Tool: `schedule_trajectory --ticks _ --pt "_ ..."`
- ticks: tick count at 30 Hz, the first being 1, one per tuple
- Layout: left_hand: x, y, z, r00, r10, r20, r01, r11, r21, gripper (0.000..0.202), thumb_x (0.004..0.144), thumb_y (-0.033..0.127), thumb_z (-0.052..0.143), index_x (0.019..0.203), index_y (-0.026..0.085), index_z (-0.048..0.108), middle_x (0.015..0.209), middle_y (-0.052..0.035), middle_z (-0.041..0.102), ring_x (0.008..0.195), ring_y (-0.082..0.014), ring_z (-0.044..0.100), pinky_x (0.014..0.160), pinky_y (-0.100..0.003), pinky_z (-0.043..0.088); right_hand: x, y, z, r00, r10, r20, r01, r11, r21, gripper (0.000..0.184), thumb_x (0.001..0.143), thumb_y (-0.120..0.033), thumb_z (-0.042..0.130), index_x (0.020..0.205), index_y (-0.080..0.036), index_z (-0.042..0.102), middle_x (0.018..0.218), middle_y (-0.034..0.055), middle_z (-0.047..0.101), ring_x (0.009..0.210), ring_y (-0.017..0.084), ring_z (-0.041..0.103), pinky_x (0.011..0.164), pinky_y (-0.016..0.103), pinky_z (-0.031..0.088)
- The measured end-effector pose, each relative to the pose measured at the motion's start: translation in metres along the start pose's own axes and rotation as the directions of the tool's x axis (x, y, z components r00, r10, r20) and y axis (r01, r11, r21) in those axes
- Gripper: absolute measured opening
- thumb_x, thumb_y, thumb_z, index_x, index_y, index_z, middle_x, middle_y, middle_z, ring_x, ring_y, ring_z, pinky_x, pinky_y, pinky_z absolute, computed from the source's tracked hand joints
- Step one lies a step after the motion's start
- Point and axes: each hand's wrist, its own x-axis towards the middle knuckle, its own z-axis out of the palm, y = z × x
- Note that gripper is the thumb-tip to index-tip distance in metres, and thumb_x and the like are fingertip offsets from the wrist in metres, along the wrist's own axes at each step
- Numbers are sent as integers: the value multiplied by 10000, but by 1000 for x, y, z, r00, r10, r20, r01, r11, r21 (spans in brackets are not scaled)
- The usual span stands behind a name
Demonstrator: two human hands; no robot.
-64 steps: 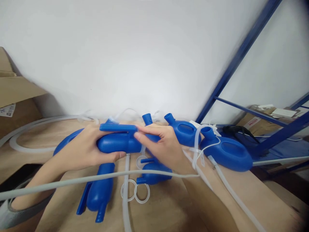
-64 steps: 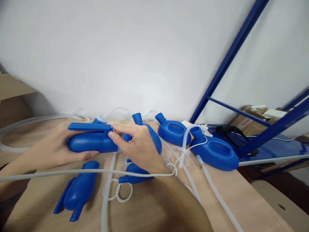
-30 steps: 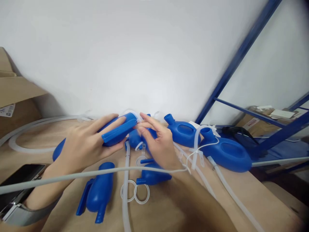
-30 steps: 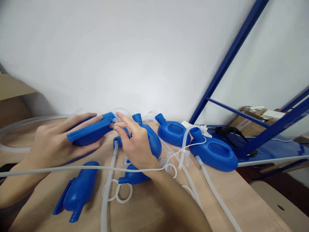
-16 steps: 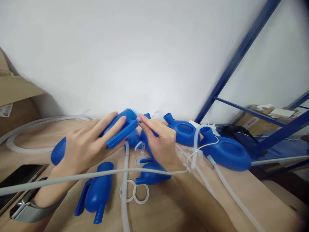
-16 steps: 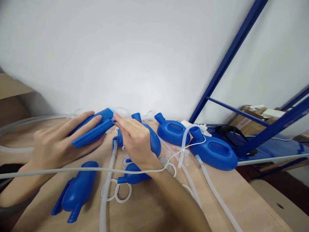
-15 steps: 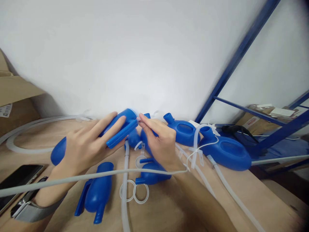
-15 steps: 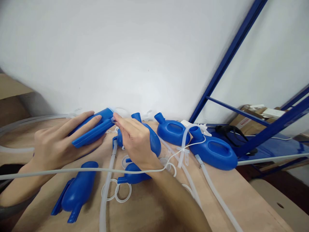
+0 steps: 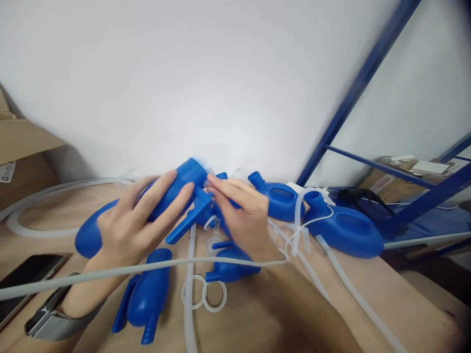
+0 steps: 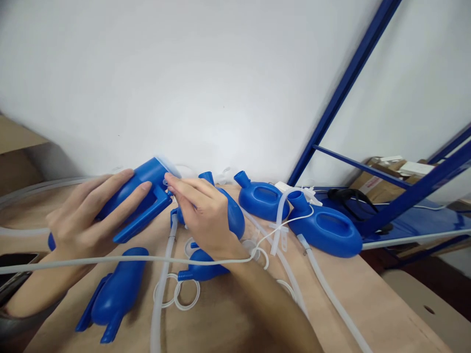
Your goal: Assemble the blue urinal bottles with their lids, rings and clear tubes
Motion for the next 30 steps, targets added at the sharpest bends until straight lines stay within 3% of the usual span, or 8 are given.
schedule_trajectory --ticks 3,6,15,23,26,30 --pt "2 2 0 997 -21 -78 21 1000 -7 844 840 92 833 1614 240 530 1423 -223 683 1208 -442 722 879 -502 654 -2 -4 1 1000 10 -14 -10 1000 25 311 1031 -150 658 1238 -327 808 1079 -7 845 932 154 789 896 318 671" --pt "2 1 1 996 9 -91 -9 1000 7 812 831 75 840 1580 234 570 1412 -217 673 1264 -455 696 955 -543 655 -3 -5 2 999 34 -19 -33 998 59 299 1035 -156 649 1223 -323 811 1076 -2 845 931 157 788 891 328 675" --pt "0 -2 0 996 23 -90 -13 994 107 671 876 112 803 1497 302 632 1383 -157 671 1306 -429 677 963 -546 670 -1 -9 0 995 93 34 -96 991 90 220 1028 -180 667 1104 -307 829 1038 -6 848 961 169 797 918 341 672" --pt "-4 -1 5 989 50 -138 -17 973 229 651 794 138 895 1365 384 706 1567 -108 445 1488 -451 492 1065 -587 627 -3 -7 1 995 -95 27 92 989 116 309 1031 -109 609 1179 -307 795 1140 12 842 1065 195 797 985 390 665" --pt "-3 0 7 991 23 -129 3 981 196 705 787 109 889 1418 348 683 1659 -114 364 1530 -484 415 1096 -626 595 -4 -5 5 994 -104 -20 106 980 167 273 1008 -157 683 1209 -302 797 1133 27 845 1057 214 805 984 406 674" --pt "-2 5 10 989 -57 -133 67 995 68 821 847 75 817 1572 364 559 1746 -83 307 1535 -440 428 1168 -606 542 -6 -6 8 1000 -17 -3 17 984 176 204 1007 -224 711 1163 -291 824 1116 37 849 1033 220 815 982 412 682"
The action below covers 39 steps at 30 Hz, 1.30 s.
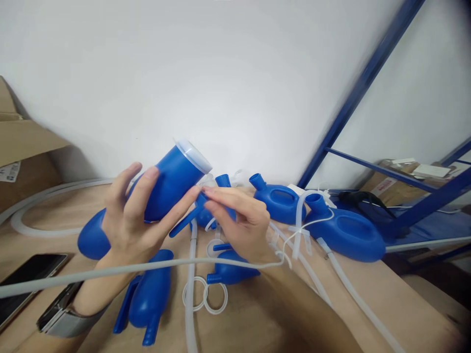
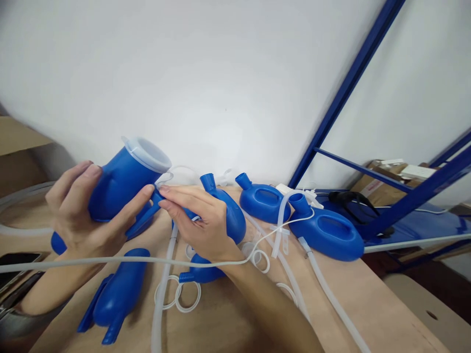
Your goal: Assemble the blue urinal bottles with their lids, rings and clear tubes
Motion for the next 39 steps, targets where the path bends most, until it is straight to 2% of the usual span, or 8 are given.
schedule_trajectory --ticks 3,7,9,15,20,28,35,39 --pt "0 4 1 969 -240 56 245 961 -124 1008 864 201 855 1694 422 327 1741 -119 343 1436 -420 558 1092 -577 587 0 -1 1 1000 8 12 -8 1000 1 177 1002 -215 713 1115 -278 833 1104 38 852 1017 214 820 968 401 689" --pt "4 4 -2 764 -551 335 638 723 -264 1199 865 544 817 1742 389 14 1487 -124 648 1213 -362 726 998 -555 626 4 1 -2 999 -21 35 22 1000 -21 195 1003 -177 697 1094 -278 837 1135 27 851 1026 202 824 967 378 694" --pt "8 -1 -4 703 -553 447 701 645 -304 1191 833 578 813 1748 327 93 1363 -114 702 1162 -337 737 988 -527 629 7 5 -5 997 -42 63 41 999 19 212 995 -150 700 1104 -272 835 1160 31 847 1042 196 825 975 366 693" --pt "17 -15 -11 641 -446 625 763 457 -456 721 795 531 848 1395 230 585 1226 -104 706 1043 -302 740 888 -462 653 8 19 -11 987 -125 103 118 990 70 245 977 -99 712 1138 -249 822 1190 45 839 1076 192 823 962 344 700" --pt "13 -14 -11 785 -425 451 613 638 -466 855 765 449 894 1485 269 470 1218 -80 701 999 -278 753 829 -394 637 3 28 -11 976 -198 92 198 980 9 271 957 -74 724 1133 -256 821 1186 38 839 1039 194 833 919 326 714" --pt "6 -11 1 902 -363 234 431 719 -545 919 725 418 932 1531 297 508 1295 -56 683 1124 -263 721 986 -366 586 0 29 -9 982 -188 28 188 982 25 156 942 -141 747 1039 -235 824 1107 45 858 980 205 844 871 299 717" --pt "4 -6 5 897 -404 177 427 697 -576 1007 671 401 968 1567 354 511 1357 -22 687 1177 -245 709 1025 -335 569 1 19 -8 998 66 6 -66 987 143 94 939 -193 770 944 -261 835 1044 8 865 931 187 846 891 293 705" --pt "2 -4 3 884 -430 183 449 671 -590 987 683 411 962 1566 406 521 1401 10 668 1253 -247 677 1100 -344 528 1 16 -6 950 310 46 -311 916 252 35 887 -253 836 919 -261 846 1013 -3 867 931 193 844 857 296 708"
